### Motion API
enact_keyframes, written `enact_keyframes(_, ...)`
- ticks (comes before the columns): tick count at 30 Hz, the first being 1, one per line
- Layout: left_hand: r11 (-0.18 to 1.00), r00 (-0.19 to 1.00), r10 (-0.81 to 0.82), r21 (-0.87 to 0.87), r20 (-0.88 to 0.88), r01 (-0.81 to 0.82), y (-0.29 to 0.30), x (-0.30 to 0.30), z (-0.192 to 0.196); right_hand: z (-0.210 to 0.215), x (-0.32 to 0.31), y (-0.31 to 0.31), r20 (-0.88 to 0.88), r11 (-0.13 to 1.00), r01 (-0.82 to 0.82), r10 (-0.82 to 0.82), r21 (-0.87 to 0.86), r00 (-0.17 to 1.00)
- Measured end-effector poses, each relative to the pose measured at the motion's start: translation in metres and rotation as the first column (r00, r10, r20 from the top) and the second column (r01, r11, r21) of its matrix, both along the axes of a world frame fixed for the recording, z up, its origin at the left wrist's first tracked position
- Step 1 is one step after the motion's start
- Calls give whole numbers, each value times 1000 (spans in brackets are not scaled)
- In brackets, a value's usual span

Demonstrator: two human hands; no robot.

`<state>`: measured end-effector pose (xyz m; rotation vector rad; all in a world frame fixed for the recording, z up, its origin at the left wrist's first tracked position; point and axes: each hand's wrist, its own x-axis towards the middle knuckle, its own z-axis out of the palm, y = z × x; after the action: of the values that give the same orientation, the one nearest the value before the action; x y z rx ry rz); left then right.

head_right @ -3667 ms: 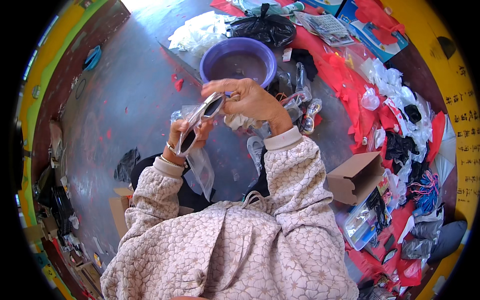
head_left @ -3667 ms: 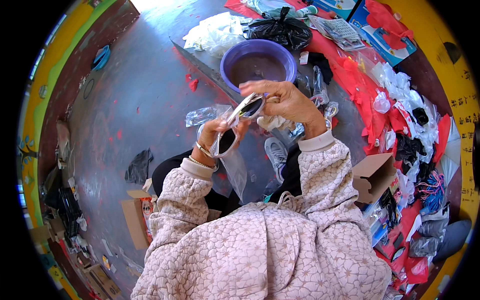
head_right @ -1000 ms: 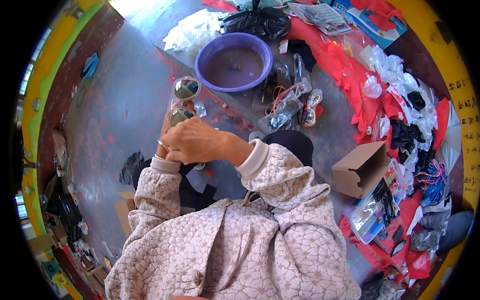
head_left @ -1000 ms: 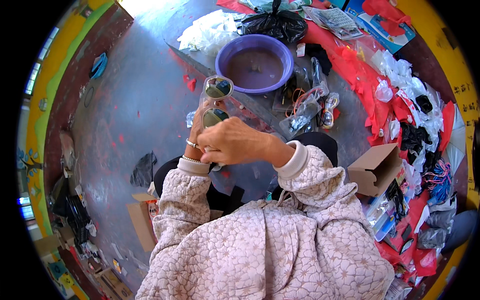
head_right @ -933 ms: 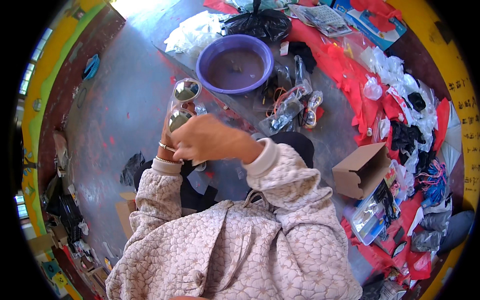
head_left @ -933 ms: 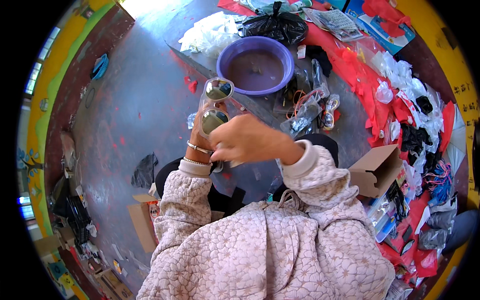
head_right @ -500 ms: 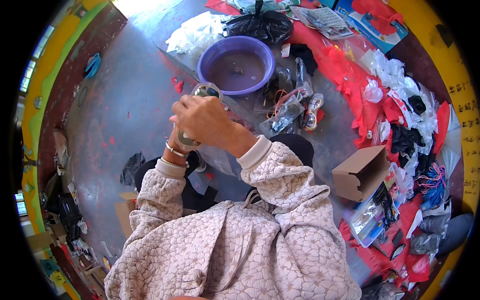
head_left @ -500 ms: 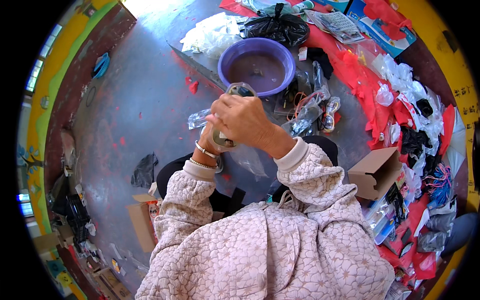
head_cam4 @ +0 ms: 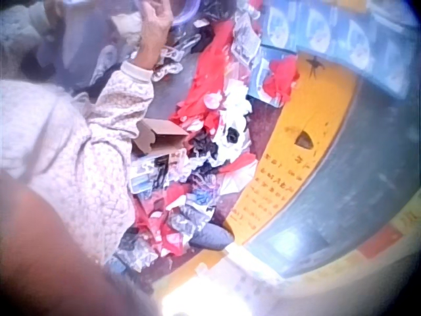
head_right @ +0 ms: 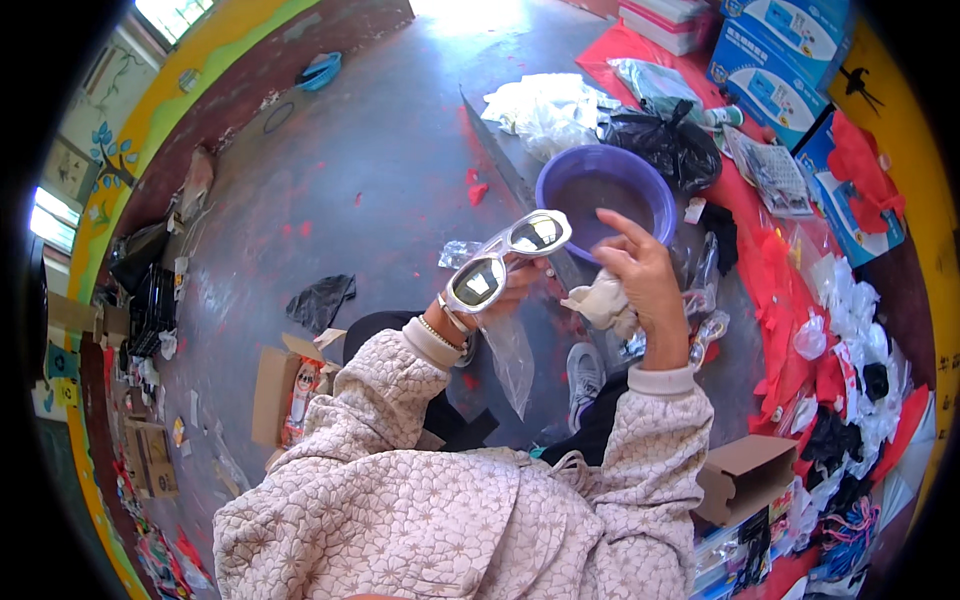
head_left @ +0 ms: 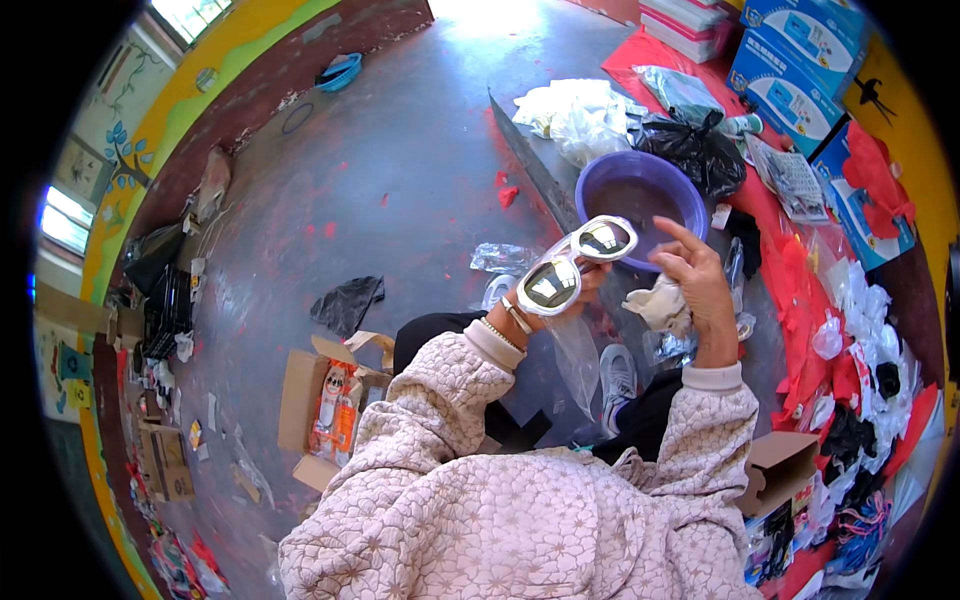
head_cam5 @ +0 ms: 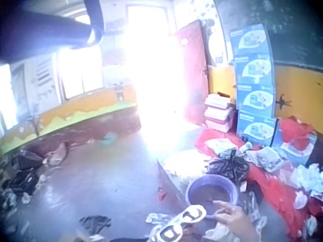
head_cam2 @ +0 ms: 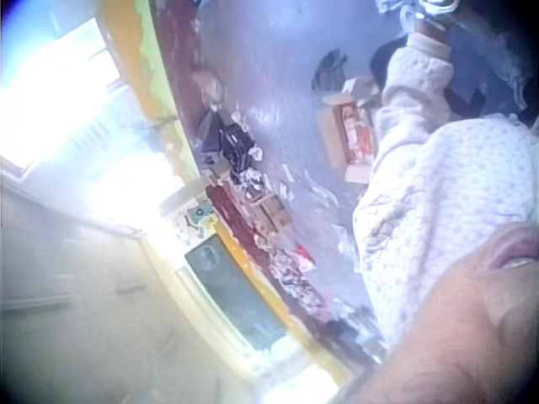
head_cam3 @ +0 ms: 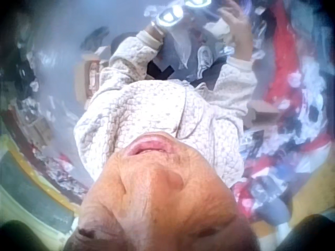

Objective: The person sits on the floor and wipes a pair of sunglasses with a white cloth. They remove the sunglasses from a plastic bag, wipe the lenses and frame, and then place them back into the bag.

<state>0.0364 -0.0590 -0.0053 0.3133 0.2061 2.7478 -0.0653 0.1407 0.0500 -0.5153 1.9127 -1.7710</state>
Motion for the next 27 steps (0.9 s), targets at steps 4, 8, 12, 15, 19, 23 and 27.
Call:
enact_keyframes(4,990,991,-134,-31,28,135,0,-1,-3,16,20,-19,-70,953,-229,219,-199,973)
enact_keyframes(8,968,968,-251,26,6,251,0,-1,-8,-1,4,-23,-120,907,-363,344,-216,931)
enact_keyframes(12,965,969,-245,87,-20,246,5,-3,-3,7,9,-21,-59,913,-333,329,-238,943)
enact_keyframes(15,964,967,-254,85,4,252,8,-2,3,3,11,-22,-171,935,-294,263,-199,950)
enact_keyframes(19,958,964,-266,106,-22,266,7,-1,0,10,10,-17,8,900,-352,366,-258,931)
enact_keyframes(23,956,960,-278,87,-33,279,7,-2,-3,-3,6,-20,-310,922,-293,209,-253,927)
enact_keyframes(27,959,958,-283,8,-48,284,9,1,5,-3,5,-19,-199,933,-298,259,-202,945)
